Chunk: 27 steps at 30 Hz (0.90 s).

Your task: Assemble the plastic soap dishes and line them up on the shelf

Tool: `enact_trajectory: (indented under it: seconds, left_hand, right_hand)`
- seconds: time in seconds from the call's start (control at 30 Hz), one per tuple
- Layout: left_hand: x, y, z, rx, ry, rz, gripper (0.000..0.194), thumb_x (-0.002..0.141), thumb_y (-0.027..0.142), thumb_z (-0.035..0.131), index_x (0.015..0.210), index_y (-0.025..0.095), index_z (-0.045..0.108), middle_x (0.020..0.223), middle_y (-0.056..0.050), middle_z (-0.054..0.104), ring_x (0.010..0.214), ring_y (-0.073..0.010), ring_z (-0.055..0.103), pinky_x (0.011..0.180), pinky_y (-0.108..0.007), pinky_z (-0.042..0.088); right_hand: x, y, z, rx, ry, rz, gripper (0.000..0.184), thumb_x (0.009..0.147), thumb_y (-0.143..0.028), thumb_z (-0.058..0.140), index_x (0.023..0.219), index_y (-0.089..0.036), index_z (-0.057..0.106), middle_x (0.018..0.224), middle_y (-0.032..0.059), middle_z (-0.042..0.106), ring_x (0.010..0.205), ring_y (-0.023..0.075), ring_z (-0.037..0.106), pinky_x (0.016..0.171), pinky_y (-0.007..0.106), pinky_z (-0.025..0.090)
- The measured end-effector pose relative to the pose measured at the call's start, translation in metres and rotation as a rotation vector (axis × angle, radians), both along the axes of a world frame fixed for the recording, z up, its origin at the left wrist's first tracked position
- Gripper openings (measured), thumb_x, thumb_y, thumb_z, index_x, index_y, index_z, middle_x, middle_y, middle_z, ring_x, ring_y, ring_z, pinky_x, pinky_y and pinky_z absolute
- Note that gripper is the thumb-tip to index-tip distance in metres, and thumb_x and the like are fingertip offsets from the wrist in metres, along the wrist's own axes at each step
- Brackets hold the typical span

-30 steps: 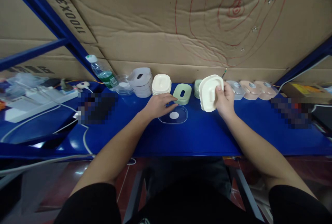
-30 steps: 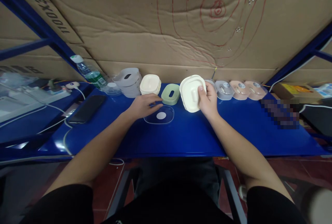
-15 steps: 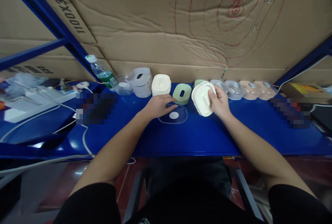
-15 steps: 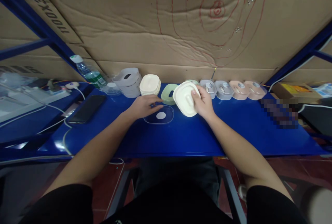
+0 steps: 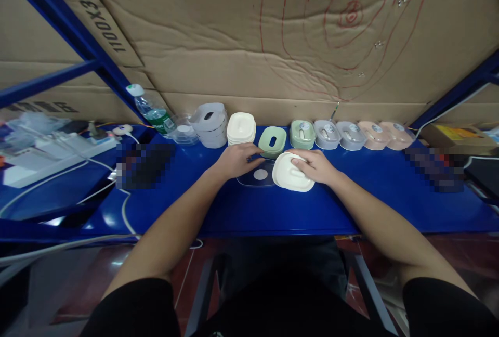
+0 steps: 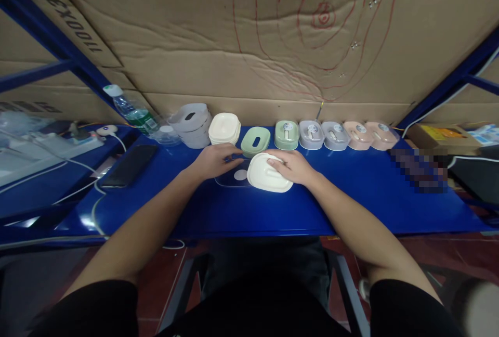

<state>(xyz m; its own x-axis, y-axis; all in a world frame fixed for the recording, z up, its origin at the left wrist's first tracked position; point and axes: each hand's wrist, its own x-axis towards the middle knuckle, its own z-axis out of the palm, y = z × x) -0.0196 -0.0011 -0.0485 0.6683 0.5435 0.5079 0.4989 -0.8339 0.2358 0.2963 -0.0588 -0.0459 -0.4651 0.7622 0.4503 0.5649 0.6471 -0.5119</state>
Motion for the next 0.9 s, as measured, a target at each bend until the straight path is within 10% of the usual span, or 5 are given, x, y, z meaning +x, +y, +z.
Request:
enact_trajectory:
  seconds: [0.9]
  left_hand:
    - [-0.0036, 0.0075, -0.0082, -0.073, 0.064, 0.075, 0.032, 0.103, 0.045, 0.066, 0.118, 0.02, 0.079, 0.103, -0.009, 0.083, 0.091, -0.0225, 0.077, 0.078, -0.036, 0.059]
  right_hand:
    - [0.0024, -0.0025, 0.0094, -0.1, -0.242, -0.023, 0.052, 0.106, -0.065, 0.047, 0.089, -0.022, 0.07, 0.074, 0.0044, 0.072, 0.068, 0.0198, 0.065, 0.064, 0.031, 0.037]
